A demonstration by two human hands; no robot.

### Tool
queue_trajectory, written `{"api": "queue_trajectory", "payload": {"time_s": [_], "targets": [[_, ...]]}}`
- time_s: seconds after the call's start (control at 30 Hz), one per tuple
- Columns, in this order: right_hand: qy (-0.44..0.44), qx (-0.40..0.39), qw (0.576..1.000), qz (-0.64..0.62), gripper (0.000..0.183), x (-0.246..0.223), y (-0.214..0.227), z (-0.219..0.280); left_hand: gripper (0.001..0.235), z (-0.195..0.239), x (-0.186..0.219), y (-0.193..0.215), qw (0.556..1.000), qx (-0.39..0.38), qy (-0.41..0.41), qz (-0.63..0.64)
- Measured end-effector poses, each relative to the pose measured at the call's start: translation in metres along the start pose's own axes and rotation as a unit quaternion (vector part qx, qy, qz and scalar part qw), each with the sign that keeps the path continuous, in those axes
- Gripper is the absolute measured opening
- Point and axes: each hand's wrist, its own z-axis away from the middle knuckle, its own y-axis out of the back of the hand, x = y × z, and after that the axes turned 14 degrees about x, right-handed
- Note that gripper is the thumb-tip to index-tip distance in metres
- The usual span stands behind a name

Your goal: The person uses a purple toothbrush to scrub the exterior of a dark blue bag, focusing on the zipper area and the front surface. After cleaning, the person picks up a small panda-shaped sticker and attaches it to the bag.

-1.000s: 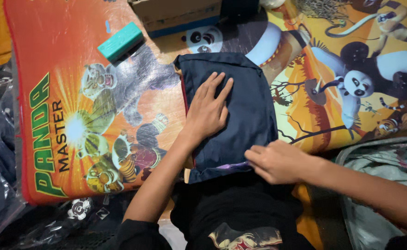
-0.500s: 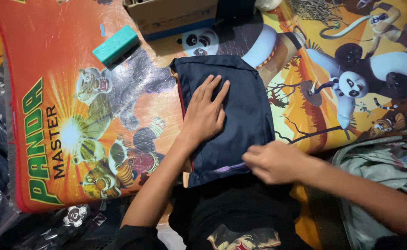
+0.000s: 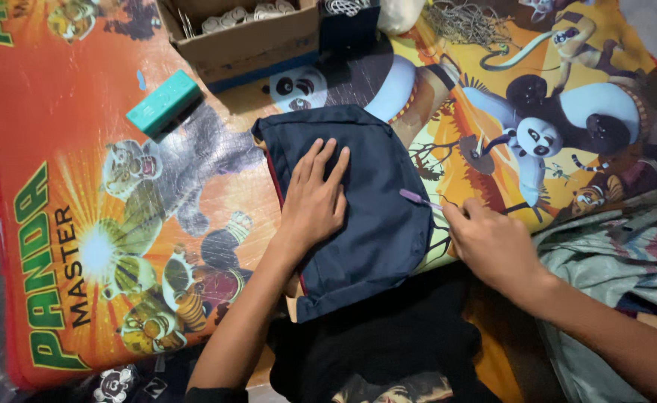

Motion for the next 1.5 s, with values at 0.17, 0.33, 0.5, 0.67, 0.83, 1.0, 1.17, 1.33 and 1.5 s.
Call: {"api": "queue_trajectory", "payload": {"time_s": [0.17,0.33,0.5,0.67,0.83,1.0,1.17,1.33,1.5], "targets": [[-0.050,0.040,0.996,-0.067,0.011,-0.009,-0.051,-0.055,0.064,0.002,0.000,-0.002,1.000,-0.002,0.000,-0.004],[-0.072,0.081,0.988,-0.113,0.009,-0.020,-0.073,-0.104,0.064,0.000,0.000,0.001,1.000,-0.010,0.002,-0.006],[-0.051,0.026,0.992,-0.116,0.021,-0.019,-0.040,-0.050,0.062,0.000,0.001,0.001,1.000,0.011,0.008,0.004],[0.001,-0.126,0.954,-0.272,0.010,-0.005,0.013,0.022,0.064,-0.003,0.003,0.005,1.000,0.008,0.010,0.016],[0.002,-0.123,0.901,-0.416,0.016,-0.001,0.000,0.041,0.064,-0.001,0.001,0.006,1.000,-0.003,-0.006,0.016],[-0.002,0.034,0.987,-0.157,0.008,-0.017,-0.002,-0.013,0.043,0.004,-0.004,0.012,0.947,0.104,0.123,0.279],[0.148,-0.074,0.907,-0.387,0.014,-0.056,0.019,-0.017,0.042,0.007,-0.014,0.004,0.949,0.109,0.137,0.261],[0.069,-0.037,0.955,-0.287,0.013,-0.027,-0.004,-0.027,0.046,0.005,-0.010,0.006,0.966,0.068,0.091,0.232],[0.086,-0.194,0.824,-0.526,0.017,-0.038,0.025,0.008,0.052,0.003,-0.007,0.007,0.992,0.047,0.019,0.119]]}}
